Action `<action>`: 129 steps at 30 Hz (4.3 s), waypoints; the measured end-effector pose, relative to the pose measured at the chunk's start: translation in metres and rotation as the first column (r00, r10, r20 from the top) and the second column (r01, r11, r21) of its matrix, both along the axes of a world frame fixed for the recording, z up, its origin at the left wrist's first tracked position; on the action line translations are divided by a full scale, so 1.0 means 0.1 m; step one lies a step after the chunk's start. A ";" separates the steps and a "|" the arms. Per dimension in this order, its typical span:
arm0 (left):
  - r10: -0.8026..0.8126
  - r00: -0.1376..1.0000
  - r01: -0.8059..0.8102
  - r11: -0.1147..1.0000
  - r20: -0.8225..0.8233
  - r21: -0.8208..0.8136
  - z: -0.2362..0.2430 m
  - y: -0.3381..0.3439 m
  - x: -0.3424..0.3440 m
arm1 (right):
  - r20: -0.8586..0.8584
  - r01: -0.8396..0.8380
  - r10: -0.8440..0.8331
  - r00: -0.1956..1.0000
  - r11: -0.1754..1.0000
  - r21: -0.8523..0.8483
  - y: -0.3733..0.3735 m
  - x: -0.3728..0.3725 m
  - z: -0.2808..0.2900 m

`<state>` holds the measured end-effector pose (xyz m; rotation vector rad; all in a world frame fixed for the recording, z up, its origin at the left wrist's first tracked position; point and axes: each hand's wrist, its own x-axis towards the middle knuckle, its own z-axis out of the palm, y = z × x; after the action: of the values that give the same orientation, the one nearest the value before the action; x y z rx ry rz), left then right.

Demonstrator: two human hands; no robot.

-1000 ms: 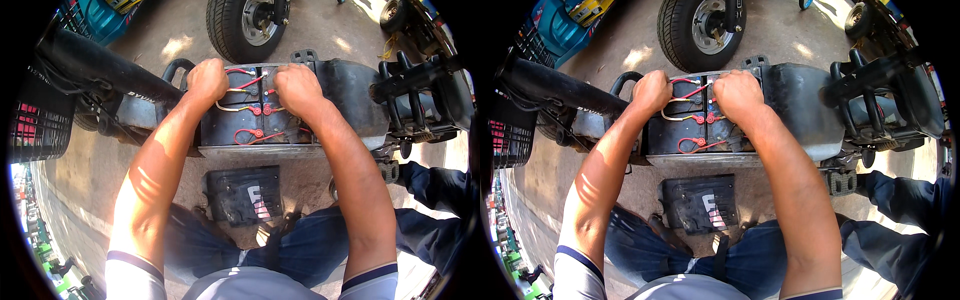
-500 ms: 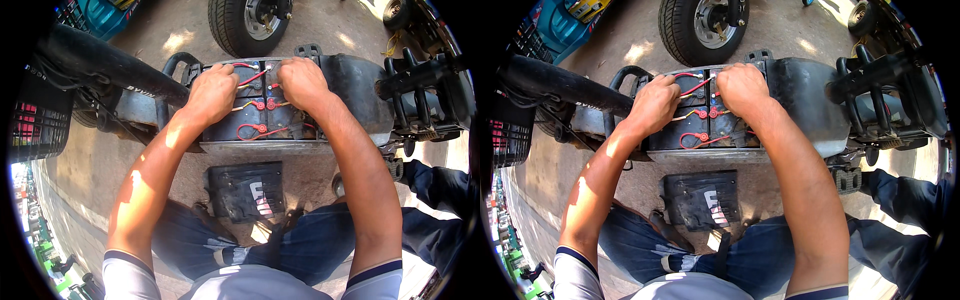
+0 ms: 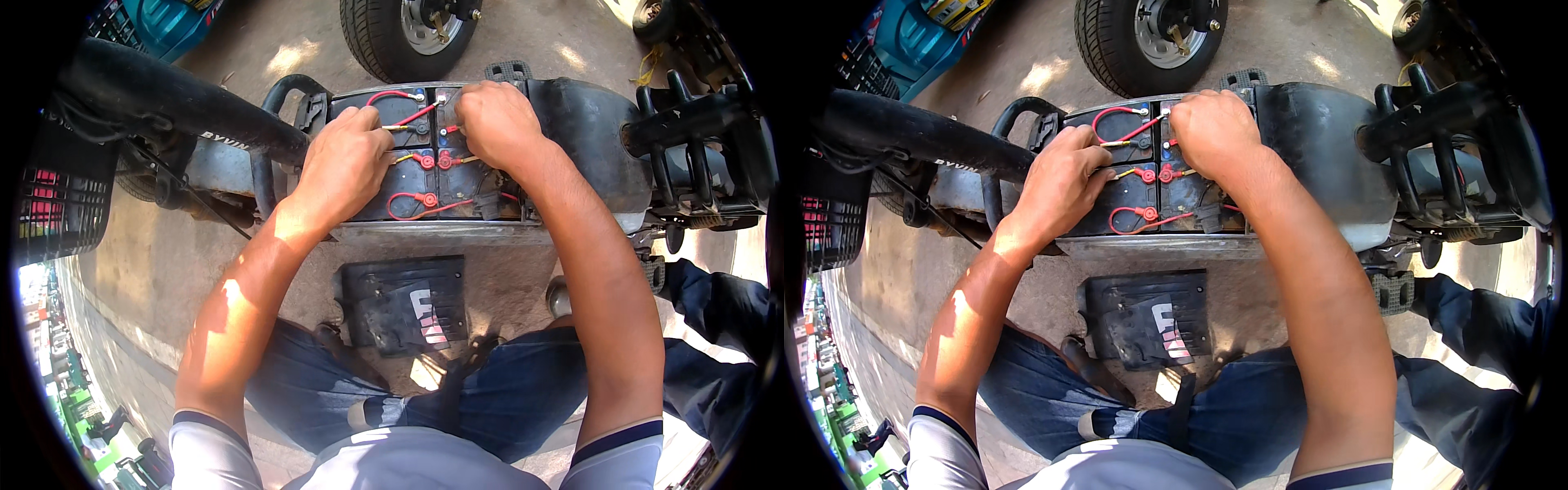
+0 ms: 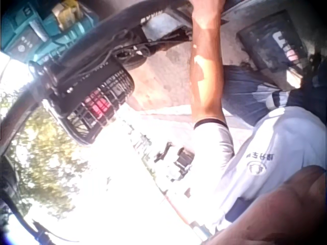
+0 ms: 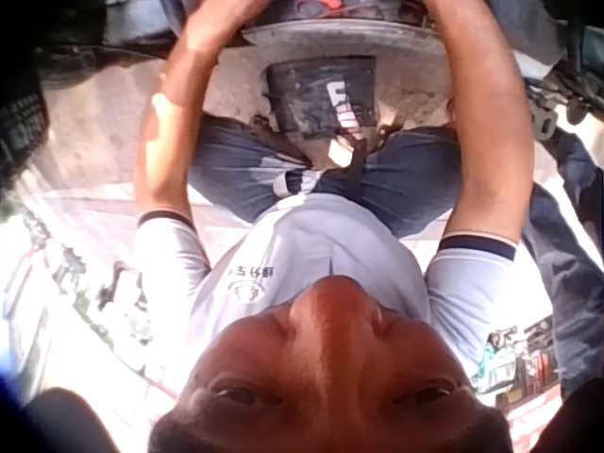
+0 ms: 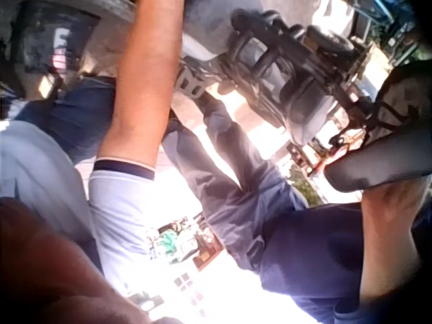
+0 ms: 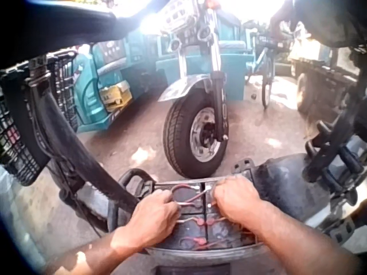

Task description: The person opens the seat of an electric scooter to access the battery compartment. They use a screwdriver to loosen and tighten screws on the battery terminals, connecting and adjusting red and yellow wires. The person works on the electrical connections for the duration of the clip.

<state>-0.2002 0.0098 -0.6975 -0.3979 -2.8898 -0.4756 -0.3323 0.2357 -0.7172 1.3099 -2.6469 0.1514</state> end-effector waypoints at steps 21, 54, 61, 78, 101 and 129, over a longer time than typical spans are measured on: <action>-0.157 0.987 0.160 0.942 0.034 -0.294 -0.10 -0.07 -0.06 | -0.005 0.045 -0.045 0.999 0.999 0.025 -0.07 0.06 0.04; 0.005 0.992 -0.003 1.000 0.122 -0.016 0.03 0.23 0.44 | -0.011 0.035 -0.035 0.999 0.997 0.063 -0.07 0.04 0.07; -0.084 0.996 0.085 0.995 0.015 -0.045 -0.09 0.27 0.43 | 0.002 0.051 -0.051 0.999 0.995 0.081 -0.10 0.07 0.09; -0.024 0.999 0.024 1.000 -0.025 0.018 -0.18 0.25 0.46 | 0.182 -0.240 0.227 0.957 0.969 0.053 0.07 0.65 0.35; -0.011 0.998 0.012 1.000 -0.061 0.016 -0.24 0.22 0.49 | -0.279 -0.429 0.454 0.846 0.891 0.149 0.03 0.71 0.33; -0.098 0.991 0.104 0.993 -0.095 0.058 -0.19 0.51 0.37 | 0.081 0.085 -0.074 0.994 0.986 -0.144 0.35 0.91 0.34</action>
<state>-0.1636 0.0610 -0.7163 -0.5439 -2.7681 -0.5484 -0.2416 0.2708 -0.6835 1.1723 -2.6862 0.3842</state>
